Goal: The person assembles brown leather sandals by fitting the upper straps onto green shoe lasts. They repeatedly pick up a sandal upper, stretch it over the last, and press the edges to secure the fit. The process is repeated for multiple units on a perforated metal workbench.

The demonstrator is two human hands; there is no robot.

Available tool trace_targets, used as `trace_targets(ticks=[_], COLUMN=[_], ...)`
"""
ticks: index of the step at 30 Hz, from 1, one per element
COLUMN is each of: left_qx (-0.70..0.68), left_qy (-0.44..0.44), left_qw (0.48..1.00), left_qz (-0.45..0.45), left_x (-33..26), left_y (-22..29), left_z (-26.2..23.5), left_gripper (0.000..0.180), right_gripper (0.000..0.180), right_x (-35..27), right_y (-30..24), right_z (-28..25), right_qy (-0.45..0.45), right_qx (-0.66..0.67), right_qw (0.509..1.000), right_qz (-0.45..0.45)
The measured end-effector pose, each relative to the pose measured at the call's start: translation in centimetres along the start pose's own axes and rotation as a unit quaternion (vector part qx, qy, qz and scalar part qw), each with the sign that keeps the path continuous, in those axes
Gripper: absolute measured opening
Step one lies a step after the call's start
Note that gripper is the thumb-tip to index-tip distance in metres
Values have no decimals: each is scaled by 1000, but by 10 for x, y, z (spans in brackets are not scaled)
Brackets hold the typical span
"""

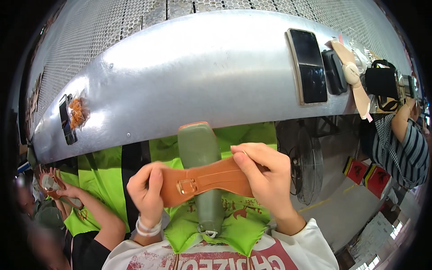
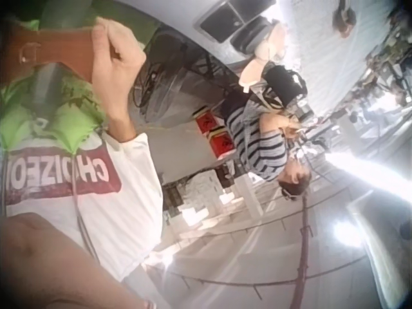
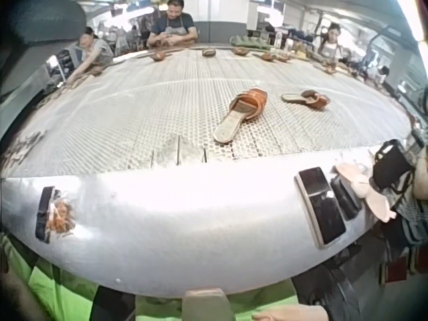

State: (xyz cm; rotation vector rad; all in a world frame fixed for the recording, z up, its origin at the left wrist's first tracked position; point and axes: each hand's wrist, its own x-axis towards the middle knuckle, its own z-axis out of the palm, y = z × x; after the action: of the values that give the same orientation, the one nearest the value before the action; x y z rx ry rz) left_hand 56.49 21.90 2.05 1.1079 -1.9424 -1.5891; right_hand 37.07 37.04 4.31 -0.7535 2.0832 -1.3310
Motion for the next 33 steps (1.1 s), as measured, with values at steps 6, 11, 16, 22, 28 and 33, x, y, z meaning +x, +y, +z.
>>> trace_targets(ticks=[6,11,16,22,28,33], left_qx=[-84,-171,-249,-382,-591,-590], left_qy=[54,2,-21,-47,-128,-148], left_qw=[992,969,951,911,796,794], left_qz=[-72,-178,-182,-147,-16,2], left_x=[3,6,10,7,0,-3], left_y=[-50,-58,-74,-93,-80,-59], left_z=[29,27,30,35,35,36], left_gripper=[23,24,24,25,29,23], right_gripper=[21,23,23,22,11,5], right_x=[-3,6,13,15,-5,-16], right_y=[54,67,74,64,-6,-19], right_z=[28,35,37,33,23,27], right_qy=[13,-42,-67,-94,-81,-75], right_qx=[158,253,327,332,235,228], right_qw=[975,943,913,920,968,967], right_qz=[155,211,232,186,-17,-79])
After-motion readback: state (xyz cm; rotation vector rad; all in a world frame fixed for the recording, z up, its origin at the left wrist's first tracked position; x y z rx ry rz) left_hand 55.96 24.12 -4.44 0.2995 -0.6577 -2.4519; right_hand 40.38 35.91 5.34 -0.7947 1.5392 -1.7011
